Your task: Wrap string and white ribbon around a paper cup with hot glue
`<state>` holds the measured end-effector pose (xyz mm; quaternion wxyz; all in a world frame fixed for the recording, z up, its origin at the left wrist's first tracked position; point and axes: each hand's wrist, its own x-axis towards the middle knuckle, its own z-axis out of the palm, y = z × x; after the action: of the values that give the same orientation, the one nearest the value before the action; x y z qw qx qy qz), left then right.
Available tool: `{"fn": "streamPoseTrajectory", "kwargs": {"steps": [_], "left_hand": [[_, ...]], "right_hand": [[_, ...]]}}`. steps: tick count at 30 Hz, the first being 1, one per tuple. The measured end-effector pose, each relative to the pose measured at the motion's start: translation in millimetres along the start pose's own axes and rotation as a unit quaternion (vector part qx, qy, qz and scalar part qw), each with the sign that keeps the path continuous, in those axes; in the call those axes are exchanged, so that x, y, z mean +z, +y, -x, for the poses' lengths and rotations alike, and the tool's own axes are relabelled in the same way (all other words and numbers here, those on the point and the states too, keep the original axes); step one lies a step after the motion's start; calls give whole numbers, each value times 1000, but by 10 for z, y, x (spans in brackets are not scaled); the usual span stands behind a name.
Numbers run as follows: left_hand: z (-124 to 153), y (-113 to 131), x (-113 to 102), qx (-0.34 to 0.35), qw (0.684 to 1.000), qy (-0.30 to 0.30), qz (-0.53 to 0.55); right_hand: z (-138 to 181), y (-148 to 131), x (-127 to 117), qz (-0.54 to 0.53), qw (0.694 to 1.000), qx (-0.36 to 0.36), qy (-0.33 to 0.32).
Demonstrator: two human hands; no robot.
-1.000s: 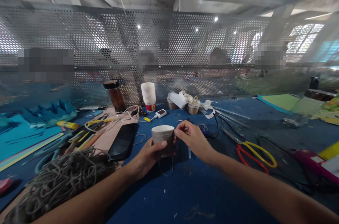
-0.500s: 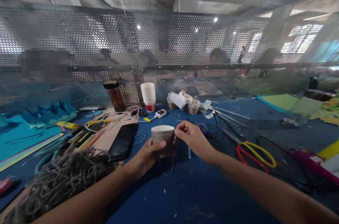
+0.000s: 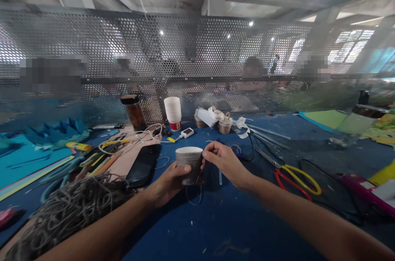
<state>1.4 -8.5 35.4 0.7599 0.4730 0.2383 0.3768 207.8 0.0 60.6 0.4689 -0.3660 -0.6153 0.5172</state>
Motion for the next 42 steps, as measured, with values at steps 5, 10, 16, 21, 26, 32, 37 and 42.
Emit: {"fn": "streamPoseTrajectory", "kwargs": {"steps": [5, 10, 16, 21, 26, 32, 37, 42], "left_hand": [[13, 9, -3, -5, 1000, -13, 9], [5, 2, -21, -5, 999, -25, 20], [-8, 1, -29, -8, 999, -33, 26], [-4, -2, -39, -3, 999, -35, 22], [-3, -3, -57, -7, 999, -40, 23], [-2, -5, -57, -6, 1000, -20, 14], [-5, 11, -44, -5, 1000, 1, 12], [-36, 3, -49, 24, 999, 26, 7]], "right_hand": [[2, -20, -3, -7, 1000, 7, -5], [5, -26, 0, -23, 1000, 13, -10], [9, -35, 6, -51, 998, 23, -15], [11, -36, 6, -72, 997, 33, -23], [13, -21, 5, -79, 996, 38, -21], [24, -25, 3, -83, 996, 44, -15], [25, -14, 10, -111, 993, 41, -16], [31, 0, 16, -69, 997, 21, -6]]}}
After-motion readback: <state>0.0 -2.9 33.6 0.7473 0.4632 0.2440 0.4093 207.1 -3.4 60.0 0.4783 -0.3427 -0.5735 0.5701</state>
